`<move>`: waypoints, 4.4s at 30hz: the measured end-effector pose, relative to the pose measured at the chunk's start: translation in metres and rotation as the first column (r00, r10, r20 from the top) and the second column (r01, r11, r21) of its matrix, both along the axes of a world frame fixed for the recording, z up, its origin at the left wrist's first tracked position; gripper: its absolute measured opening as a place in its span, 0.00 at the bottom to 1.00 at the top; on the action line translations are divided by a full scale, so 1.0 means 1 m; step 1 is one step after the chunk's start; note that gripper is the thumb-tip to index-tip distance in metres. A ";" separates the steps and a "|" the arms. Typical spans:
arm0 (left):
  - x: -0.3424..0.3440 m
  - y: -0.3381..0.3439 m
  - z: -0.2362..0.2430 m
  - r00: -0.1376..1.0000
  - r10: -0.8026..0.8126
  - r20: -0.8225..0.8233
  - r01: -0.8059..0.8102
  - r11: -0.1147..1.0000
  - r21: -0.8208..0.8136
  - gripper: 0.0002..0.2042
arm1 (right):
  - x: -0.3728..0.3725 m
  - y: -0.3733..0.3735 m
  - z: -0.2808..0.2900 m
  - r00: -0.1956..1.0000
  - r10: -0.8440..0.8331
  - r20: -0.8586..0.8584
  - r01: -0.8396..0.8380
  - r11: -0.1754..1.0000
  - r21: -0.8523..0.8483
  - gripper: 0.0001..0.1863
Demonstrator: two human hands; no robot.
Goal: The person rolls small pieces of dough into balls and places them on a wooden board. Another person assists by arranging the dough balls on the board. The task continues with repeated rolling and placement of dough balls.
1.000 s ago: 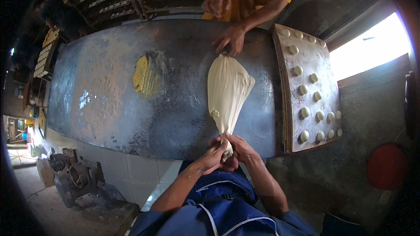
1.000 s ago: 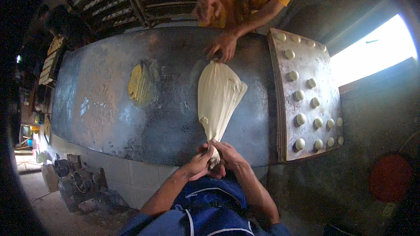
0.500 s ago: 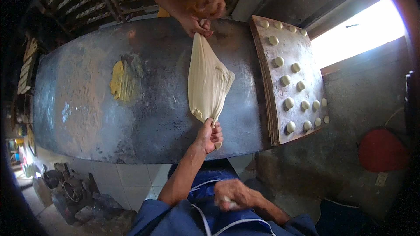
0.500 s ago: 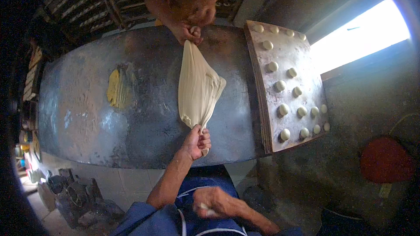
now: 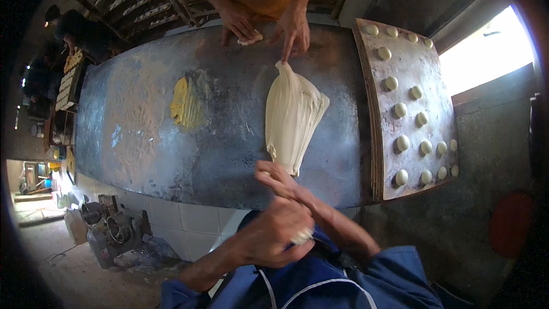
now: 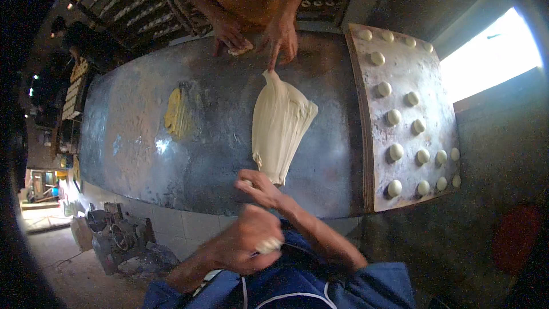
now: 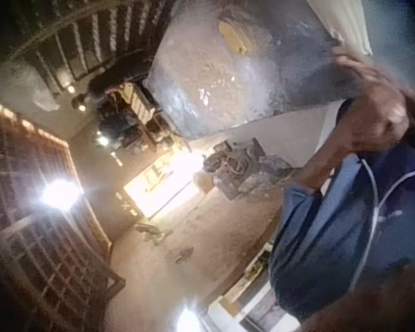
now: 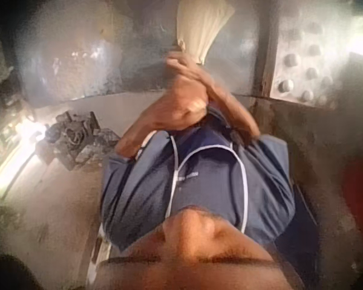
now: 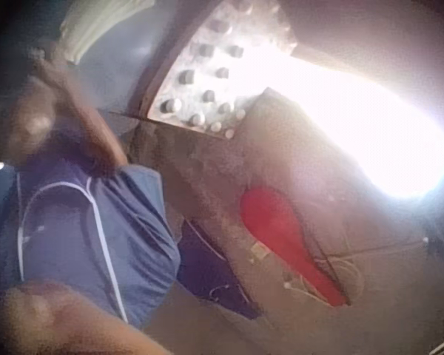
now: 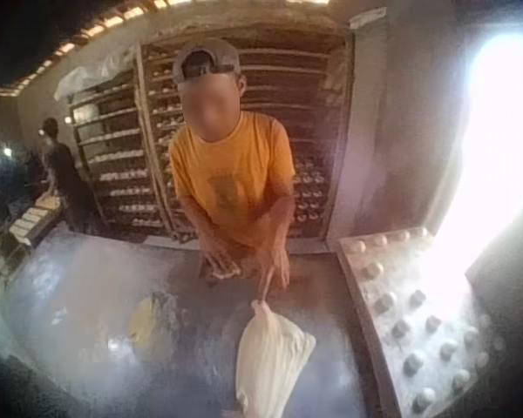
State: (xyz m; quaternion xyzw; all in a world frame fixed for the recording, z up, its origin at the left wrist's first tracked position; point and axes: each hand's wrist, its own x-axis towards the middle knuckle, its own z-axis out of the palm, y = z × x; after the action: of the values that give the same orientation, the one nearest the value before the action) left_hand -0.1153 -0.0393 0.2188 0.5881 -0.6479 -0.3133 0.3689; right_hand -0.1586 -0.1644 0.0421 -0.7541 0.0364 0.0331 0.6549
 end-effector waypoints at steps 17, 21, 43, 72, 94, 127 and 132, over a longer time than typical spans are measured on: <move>0.039 0.057 -0.224 0.730 0.624 0.279 -0.559 0.780 -0.281 0.18 | -0.155 -0.033 -0.040 0.946 -0.317 -0.068 0.135 0.576 -0.806 0.22; 0.106 0.001 -0.199 0.402 0.891 0.209 -0.883 0.438 -0.170 0.14 | -0.097 -0.108 0.002 0.857 -0.512 -0.064 0.194 0.434 -0.880 0.24; 0.047 -0.010 -0.203 0.518 0.851 0.088 -0.841 0.525 -0.130 0.11 | -0.073 -0.063 -0.004 0.857 -0.453 0.245 0.440 0.395 -0.806 0.25; 0.069 0.100 -0.140 0.618 0.652 0.438 -0.719 0.694 -0.019 0.28 | -0.209 -0.074 0.050 0.792 -0.605 0.079 0.530 0.618 -0.580 0.36; -0.091 -0.429 0.008 0.989 -0.058 0.139 0.128 0.810 -0.573 0.31 | -0.288 -0.300 0.199 0.259 -0.795 0.549 0.951 0.110 -0.289 0.23; -0.002 -0.045 -0.156 0.239 0.926 -0.294 -0.758 0.367 0.539 0.13 | -0.017 -0.102 0.004 0.920 -0.378 0.103 0.368 0.742 -0.560 0.33; 0.016 -0.073 -0.176 -0.266 0.519 -0.812 -0.124 0.817 0.563 0.19 | -0.073 -0.012 0.087 0.818 -0.561 0.130 0.564 0.736 -0.375 0.20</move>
State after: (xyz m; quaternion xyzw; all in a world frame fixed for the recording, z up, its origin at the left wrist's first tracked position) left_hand -0.0990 -0.1121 0.0424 0.3385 0.0940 -0.6105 0.7099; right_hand -0.2319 -0.1763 0.1291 -0.8243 0.2654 -0.1773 0.4675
